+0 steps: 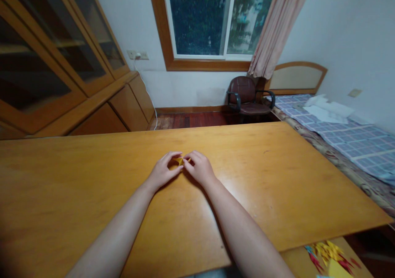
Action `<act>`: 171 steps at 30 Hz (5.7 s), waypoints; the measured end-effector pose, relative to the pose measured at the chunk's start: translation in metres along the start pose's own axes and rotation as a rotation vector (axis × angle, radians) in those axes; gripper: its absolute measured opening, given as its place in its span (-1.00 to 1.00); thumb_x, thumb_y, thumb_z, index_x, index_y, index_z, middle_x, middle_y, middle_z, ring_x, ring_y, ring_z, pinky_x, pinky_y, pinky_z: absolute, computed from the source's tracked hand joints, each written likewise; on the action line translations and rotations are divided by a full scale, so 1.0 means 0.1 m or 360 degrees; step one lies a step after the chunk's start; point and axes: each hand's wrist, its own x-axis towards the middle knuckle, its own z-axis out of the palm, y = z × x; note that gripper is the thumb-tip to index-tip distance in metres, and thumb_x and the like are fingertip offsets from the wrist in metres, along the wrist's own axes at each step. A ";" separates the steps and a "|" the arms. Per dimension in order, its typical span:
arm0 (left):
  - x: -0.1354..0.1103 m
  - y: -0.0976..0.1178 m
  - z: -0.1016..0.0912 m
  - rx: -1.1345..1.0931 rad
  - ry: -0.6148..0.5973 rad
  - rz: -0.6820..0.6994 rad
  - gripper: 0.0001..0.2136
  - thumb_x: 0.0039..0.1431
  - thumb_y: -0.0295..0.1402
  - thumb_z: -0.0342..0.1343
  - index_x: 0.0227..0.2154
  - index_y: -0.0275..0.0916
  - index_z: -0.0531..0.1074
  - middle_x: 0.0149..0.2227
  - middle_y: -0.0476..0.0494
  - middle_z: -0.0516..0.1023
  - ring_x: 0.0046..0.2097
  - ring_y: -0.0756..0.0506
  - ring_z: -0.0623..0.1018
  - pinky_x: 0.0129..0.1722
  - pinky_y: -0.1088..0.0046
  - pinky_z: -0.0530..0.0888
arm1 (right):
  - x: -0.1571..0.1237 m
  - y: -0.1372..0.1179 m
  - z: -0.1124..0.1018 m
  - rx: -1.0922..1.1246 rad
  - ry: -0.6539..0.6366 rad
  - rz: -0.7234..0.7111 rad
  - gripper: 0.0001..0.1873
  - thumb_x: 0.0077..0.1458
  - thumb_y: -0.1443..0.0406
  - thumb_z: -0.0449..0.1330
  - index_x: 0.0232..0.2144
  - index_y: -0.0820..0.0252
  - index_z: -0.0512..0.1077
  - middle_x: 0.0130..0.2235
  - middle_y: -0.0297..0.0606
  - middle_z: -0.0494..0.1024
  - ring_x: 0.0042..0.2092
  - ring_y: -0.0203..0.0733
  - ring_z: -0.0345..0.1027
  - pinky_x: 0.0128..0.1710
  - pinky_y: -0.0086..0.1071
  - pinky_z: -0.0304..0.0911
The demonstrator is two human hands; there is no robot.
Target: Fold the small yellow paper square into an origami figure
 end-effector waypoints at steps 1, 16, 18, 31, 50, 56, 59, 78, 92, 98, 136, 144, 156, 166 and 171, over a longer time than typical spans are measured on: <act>0.00 0.00 0.00 0.0006 0.0004 -0.0001 -0.68 0.11 -0.35 0.19 -0.05 -0.16 0.38 -0.09 -0.12 0.52 -0.07 -0.11 0.53 -0.01 0.28 0.47 | 0.00 0.00 0.00 0.0002 0.0000 0.0004 -0.92 0.13 0.37 0.18 -0.39 0.16 0.46 -0.39 -0.29 0.51 -0.37 -0.26 0.35 -0.33 -0.41 0.25; 0.01 -0.10 0.03 -0.0435 0.0180 -0.0335 -0.72 0.10 -0.24 0.19 -0.13 -0.21 0.46 -0.11 -0.17 0.55 -0.07 -0.13 0.55 -0.02 0.29 0.50 | 0.01 -0.02 -0.02 0.0175 0.0008 0.0094 -0.89 0.12 0.28 0.24 -0.28 0.18 0.45 -0.30 -0.24 0.50 -0.34 -0.26 0.35 -0.30 -0.39 0.30; 0.01 -0.13 0.04 -0.0550 0.0207 -0.0394 -0.69 0.09 -0.22 0.21 -0.13 -0.22 0.46 -0.10 -0.19 0.54 -0.05 -0.13 0.54 -0.02 0.29 0.50 | 0.01 -0.01 -0.01 0.0204 -0.0010 0.0103 -0.83 0.12 0.25 0.24 -0.22 0.18 0.44 -0.24 -0.21 0.50 -0.25 -0.22 0.38 -0.22 -0.36 0.31; 0.02 -0.13 0.04 -0.0787 0.0230 -0.0490 -0.67 0.02 -0.21 0.26 -0.16 -0.23 0.45 -0.10 -0.19 0.54 -0.04 -0.13 0.54 0.03 0.24 0.49 | -0.03 0.07 0.06 0.0330 -0.0102 0.0323 -0.74 0.11 0.18 0.24 -0.18 0.19 0.40 -0.26 -0.22 0.53 -0.30 -0.24 0.40 -0.31 -0.39 0.32; 0.05 -0.06 -0.03 -0.0668 0.0271 -0.0374 -0.75 0.13 -0.20 0.17 -0.19 -0.23 0.47 -0.12 -0.17 0.49 -0.06 -0.12 0.52 -0.05 0.30 0.52 | 0.02 0.06 0.02 0.0360 0.0055 0.0194 -0.93 0.13 0.30 0.21 -0.38 0.17 0.46 -0.15 -0.17 0.42 -0.24 -0.23 0.38 -0.31 -0.37 0.34; 0.07 -0.10 -0.02 -0.0869 0.0352 -0.0511 -0.63 0.07 -0.16 0.21 -0.10 -0.24 0.39 -0.05 -0.20 0.44 -0.12 -0.10 0.53 -0.09 0.32 0.51 | 0.00 0.14 0.04 0.0299 0.0127 0.0096 -0.94 0.15 0.31 0.21 -0.37 0.15 0.47 -0.25 -0.22 0.42 -0.22 -0.20 0.37 -0.24 -0.34 0.36; 0.07 -0.10 -0.01 -0.0990 0.0277 -0.0616 -0.54 0.03 -0.17 0.24 -0.04 -0.24 0.32 -0.09 -0.18 0.46 -0.22 -0.05 0.54 -0.15 0.37 0.50 | 0.00 0.13 0.02 0.0250 0.0092 0.0032 -0.95 0.17 0.32 0.20 -0.34 0.14 0.47 -0.26 -0.21 0.43 -0.21 -0.19 0.38 -0.20 -0.32 0.36; 0.04 -0.10 -0.07 -0.1004 0.0241 -0.0412 -0.42 -0.02 -0.29 0.28 0.08 -0.18 0.23 -0.09 -0.17 0.46 -0.05 -0.10 0.50 -0.06 0.38 0.45 | -0.01 0.05 0.02 0.0463 0.0005 0.0224 -0.87 0.15 0.27 0.22 -0.24 0.16 0.46 -0.19 -0.18 0.50 -0.19 -0.20 0.44 -0.15 -0.30 0.40; 0.04 -0.09 0.01 -0.1186 0.0161 -0.0440 -0.36 -0.06 -0.34 0.32 0.09 -0.15 0.19 -0.09 -0.13 0.41 -0.13 -0.03 0.50 -0.09 0.43 0.45 | -0.01 0.18 0.12 0.1223 -0.0164 0.0608 -0.44 -0.05 0.32 0.32 0.02 0.12 0.28 -0.28 -0.36 0.40 -0.34 -0.33 0.34 -0.27 -0.41 0.31; 0.08 -0.08 0.04 -0.1211 0.0252 -0.0586 -0.37 -0.12 -0.37 0.33 0.05 -0.17 0.22 -0.12 -0.08 0.38 -0.18 0.00 0.52 -0.11 0.45 0.47 | 0.00 0.22 0.15 0.1289 -0.0092 0.0651 -0.41 -0.08 0.30 0.34 0.02 0.08 0.26 -0.38 -0.43 0.39 -0.38 -0.32 0.31 -0.31 -0.40 0.26; 0.05 -0.08 0.01 -0.0177 0.0249 -0.0121 -0.70 0.12 -0.24 0.22 -0.07 -0.11 0.51 0.14 -0.18 0.32 0.12 -0.19 0.39 0.14 0.13 0.39 | 0.01 0.15 0.07 0.1329 0.0041 0.0665 -0.48 -0.02 0.24 0.31 0.00 0.07 0.27 -0.41 -0.44 0.41 -0.41 -0.31 0.31 -0.39 -0.42 0.26; 0.05 -0.09 0.00 -0.0328 0.0201 -0.0251 -0.65 0.06 -0.24 0.27 -0.06 -0.08 0.52 0.18 -0.17 0.26 -0.08 -0.12 0.48 -0.05 0.25 0.50 | 0.02 0.16 0.05 0.1192 0.0083 0.0603 -0.51 0.02 0.21 0.28 0.01 0.05 0.29 -0.40 -0.41 0.39 -0.35 -0.27 0.31 -0.28 -0.39 0.27; 0.07 -0.10 -0.02 -0.0274 0.0175 -0.0197 -0.72 0.13 -0.22 0.19 -0.09 -0.12 0.54 0.07 -0.17 0.42 0.11 -0.18 0.41 0.16 0.15 0.35 | 0.02 0.13 0.00 0.0535 -0.0085 0.0358 -0.65 0.03 0.21 0.31 -0.08 0.09 0.52 -0.28 -0.29 0.47 -0.29 -0.23 0.29 -0.26 -0.36 0.22; 0.07 0.00 -0.02 -0.0264 0.0099 -0.0214 -0.76 0.15 -0.22 0.18 -0.14 -0.15 0.54 -0.15 -0.13 0.58 -0.12 -0.13 0.54 -0.07 0.33 0.46 | 0.01 0.14 0.01 0.0161 -0.0091 0.0267 -0.75 0.08 0.22 0.30 -0.15 0.11 0.53 -0.34 -0.27 0.43 -0.30 -0.18 0.27 -0.26 -0.31 0.21; 0.05 -0.04 0.02 -0.0310 0.0112 -0.0338 -0.77 0.11 -0.21 0.21 -0.20 -0.16 0.54 -0.17 -0.13 0.60 -0.15 -0.14 0.56 -0.11 0.32 0.48 | -0.01 0.16 0.02 0.0098 0.0058 0.0266 -0.77 0.03 0.20 0.33 -0.21 0.06 0.56 -0.23 -0.20 0.33 -0.16 -0.10 0.27 -0.12 -0.22 0.27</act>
